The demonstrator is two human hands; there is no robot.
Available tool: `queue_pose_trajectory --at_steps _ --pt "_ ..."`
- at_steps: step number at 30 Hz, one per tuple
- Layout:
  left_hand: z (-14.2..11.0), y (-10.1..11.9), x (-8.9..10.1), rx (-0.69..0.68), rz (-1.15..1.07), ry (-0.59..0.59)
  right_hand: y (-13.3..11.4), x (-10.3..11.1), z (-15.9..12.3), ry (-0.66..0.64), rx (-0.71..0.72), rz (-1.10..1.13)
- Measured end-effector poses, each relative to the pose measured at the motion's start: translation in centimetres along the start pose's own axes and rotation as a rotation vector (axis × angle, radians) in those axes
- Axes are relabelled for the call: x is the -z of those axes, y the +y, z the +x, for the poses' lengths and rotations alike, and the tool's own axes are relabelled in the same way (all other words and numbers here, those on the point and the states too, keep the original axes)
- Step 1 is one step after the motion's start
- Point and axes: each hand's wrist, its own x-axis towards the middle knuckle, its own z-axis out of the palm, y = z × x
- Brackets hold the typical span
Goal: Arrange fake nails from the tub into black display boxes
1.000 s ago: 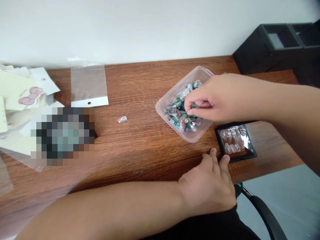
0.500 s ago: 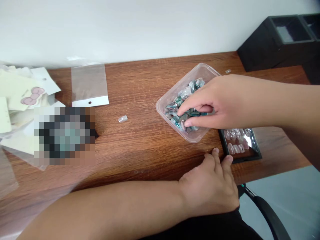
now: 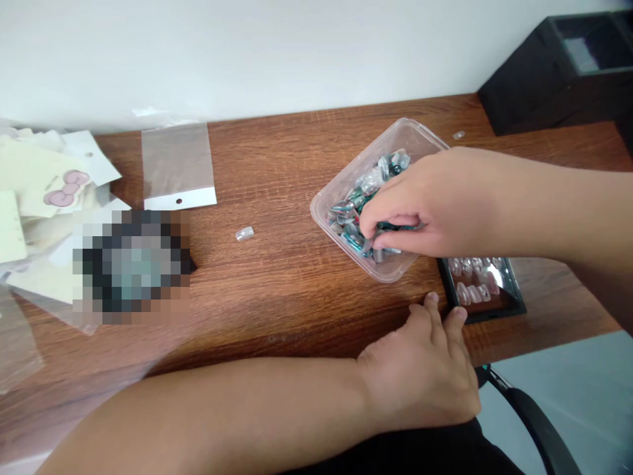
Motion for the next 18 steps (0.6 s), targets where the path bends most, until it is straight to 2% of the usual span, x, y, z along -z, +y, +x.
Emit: queue_pose_trajectory --at_steps 2,8,11,18 --pt "0.0 0.0 0.0 -0.01 0.002 -0.012 -0.2 0.4 -0.1 -0.064 -0.013 -0.007" --pt "0.0 -0.1 0.4 -0.049 -0.004 -0.071 0.0 0.3 -0.8 0.036 0.006 0.149" --pt "0.0 -0.2 0.6 -0.061 -0.01 -0.102 -0.1 0.6 -1.5 0.065 0.022 0.303" --pt "0.2 -0.4 0.7 -0.052 -0.009 -0.083 -1.0 1.9 -3.4 -0.033 -0.046 0.603"
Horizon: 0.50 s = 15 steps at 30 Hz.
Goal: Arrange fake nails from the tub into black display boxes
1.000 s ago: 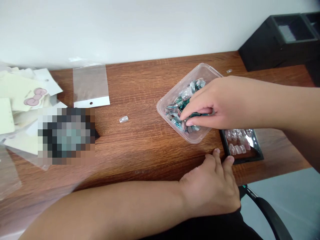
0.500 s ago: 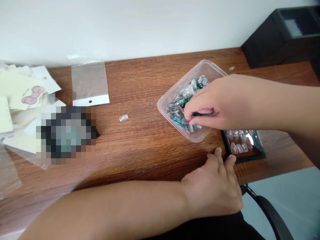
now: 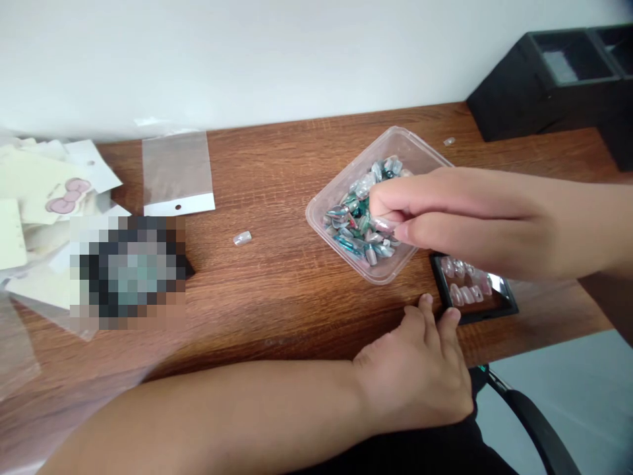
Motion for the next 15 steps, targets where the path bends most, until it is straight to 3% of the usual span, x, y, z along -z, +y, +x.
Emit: queue_pose_trajectory --at_steps 11,13,15 --pt "-0.2 0.2 -0.7 0.021 -0.026 0.064 1.1 0.5 0.6 0.087 0.141 0.027" --pt "-0.2 0.2 -0.8 0.039 -0.028 0.079 1.8 0.5 -0.5 0.075 0.131 0.049" --pt "-0.2 0.1 -0.8 0.05 -0.021 0.088 4.0 -0.2 -3.6 0.126 0.093 0.045"
